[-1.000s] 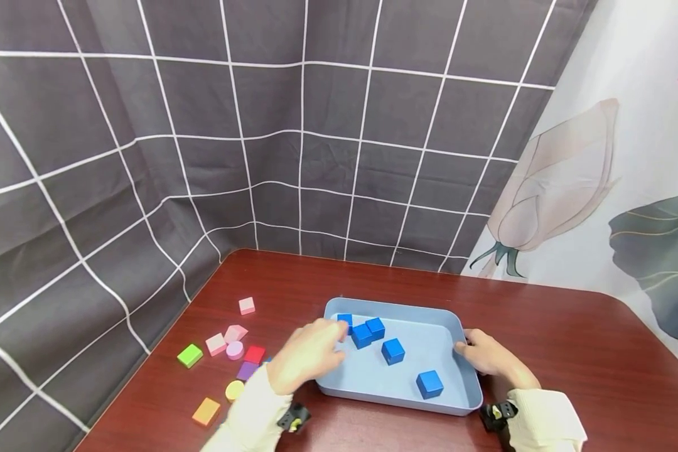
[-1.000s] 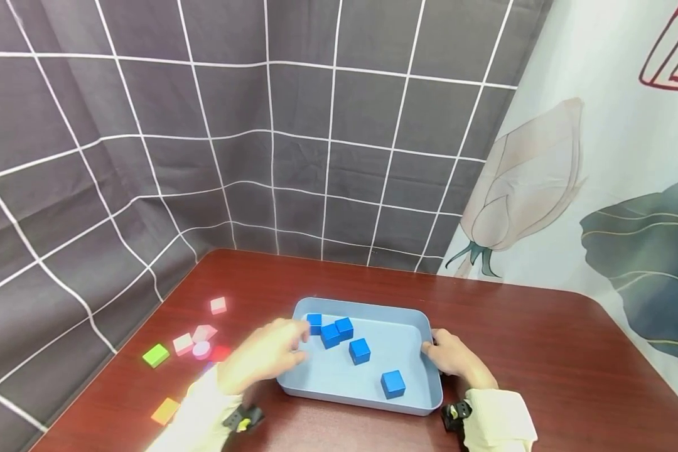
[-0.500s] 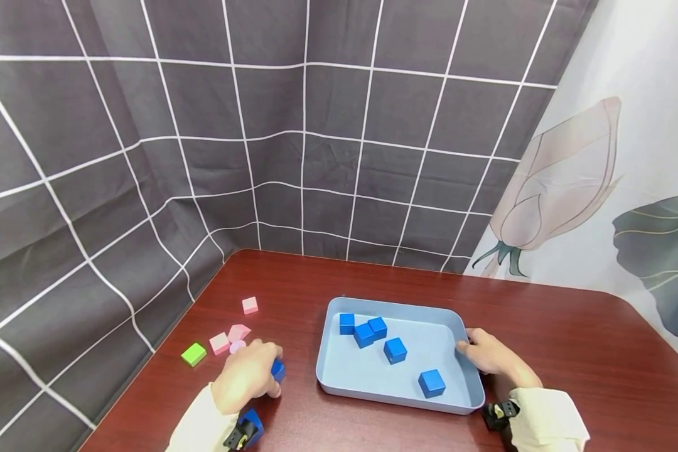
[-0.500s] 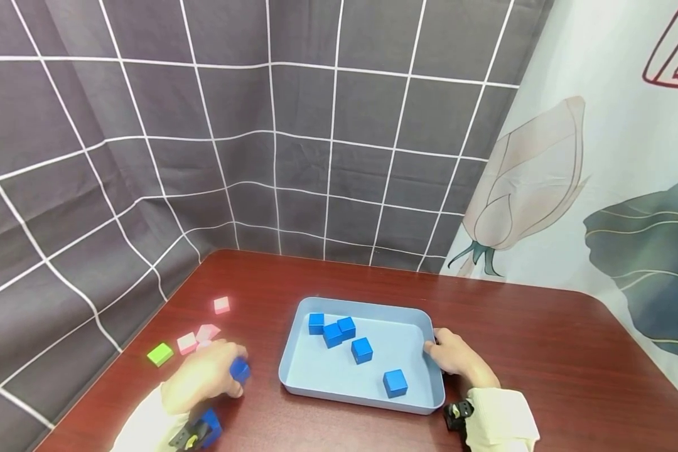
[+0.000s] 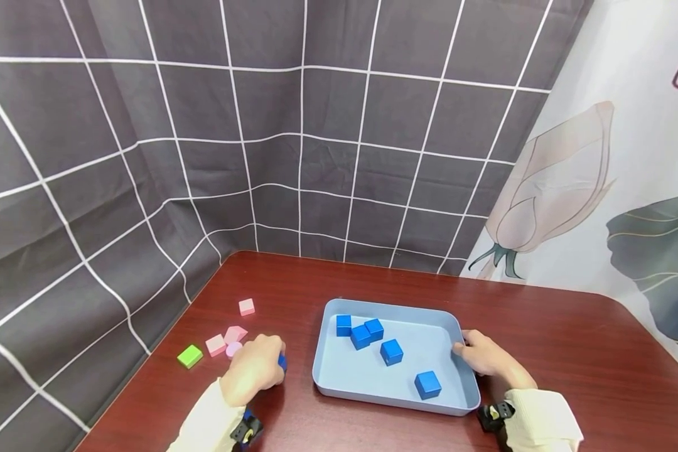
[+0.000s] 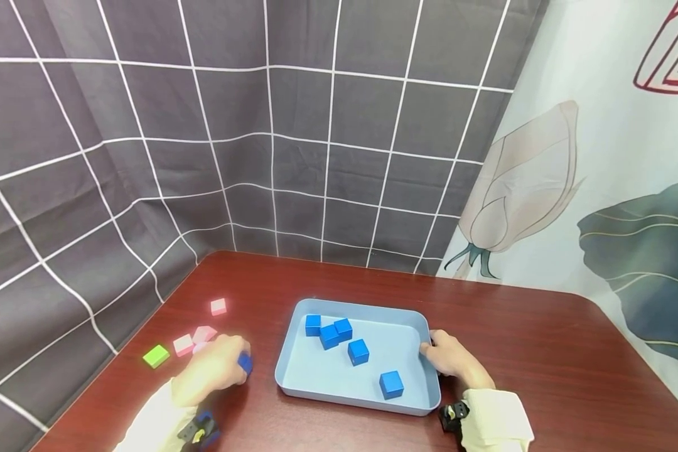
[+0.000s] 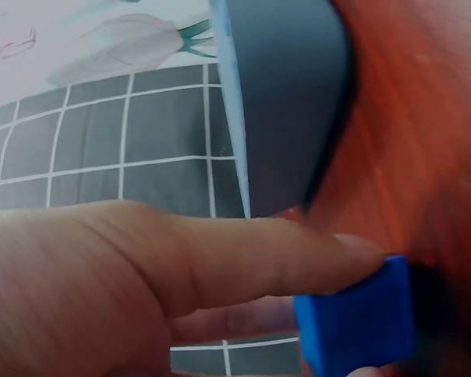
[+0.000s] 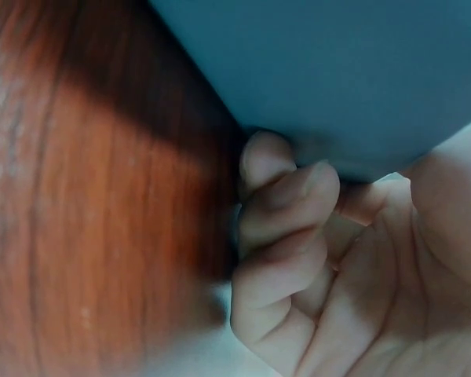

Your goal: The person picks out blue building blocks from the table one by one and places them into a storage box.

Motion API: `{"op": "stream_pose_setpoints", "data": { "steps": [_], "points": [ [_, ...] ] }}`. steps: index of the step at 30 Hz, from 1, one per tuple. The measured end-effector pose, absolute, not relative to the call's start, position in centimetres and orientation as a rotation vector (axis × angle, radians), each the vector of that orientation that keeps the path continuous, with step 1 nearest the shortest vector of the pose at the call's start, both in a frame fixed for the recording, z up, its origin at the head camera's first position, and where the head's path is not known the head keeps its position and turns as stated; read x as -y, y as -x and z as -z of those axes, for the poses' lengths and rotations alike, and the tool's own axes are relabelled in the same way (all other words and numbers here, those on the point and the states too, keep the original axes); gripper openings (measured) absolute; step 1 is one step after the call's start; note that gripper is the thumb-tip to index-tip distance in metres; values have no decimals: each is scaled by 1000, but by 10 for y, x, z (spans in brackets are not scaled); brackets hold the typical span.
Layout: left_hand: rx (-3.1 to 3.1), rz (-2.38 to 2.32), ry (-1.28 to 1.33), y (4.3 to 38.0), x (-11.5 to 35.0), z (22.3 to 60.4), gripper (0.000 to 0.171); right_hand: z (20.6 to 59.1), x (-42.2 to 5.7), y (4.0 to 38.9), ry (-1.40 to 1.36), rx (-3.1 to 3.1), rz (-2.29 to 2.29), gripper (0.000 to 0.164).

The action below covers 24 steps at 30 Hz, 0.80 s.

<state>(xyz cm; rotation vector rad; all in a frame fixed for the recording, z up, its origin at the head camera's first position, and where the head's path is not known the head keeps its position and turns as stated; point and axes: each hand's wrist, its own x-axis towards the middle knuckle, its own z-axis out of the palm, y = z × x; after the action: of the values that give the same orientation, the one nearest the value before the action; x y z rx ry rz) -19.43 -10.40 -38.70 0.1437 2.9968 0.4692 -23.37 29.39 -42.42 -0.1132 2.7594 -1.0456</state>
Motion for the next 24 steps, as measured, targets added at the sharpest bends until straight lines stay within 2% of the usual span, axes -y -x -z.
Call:
{"op": "stream_pose_setpoints", "data": {
  "steps": [18,24],
  "points": [
    [-3094,-761,-71,207,63,366,19,427,-292,232,118,-2772,1065,22],
    [-3065,-868,-163,211,42,360,26,426,-293,233,117,-2772,1052,23]
  ]
}}
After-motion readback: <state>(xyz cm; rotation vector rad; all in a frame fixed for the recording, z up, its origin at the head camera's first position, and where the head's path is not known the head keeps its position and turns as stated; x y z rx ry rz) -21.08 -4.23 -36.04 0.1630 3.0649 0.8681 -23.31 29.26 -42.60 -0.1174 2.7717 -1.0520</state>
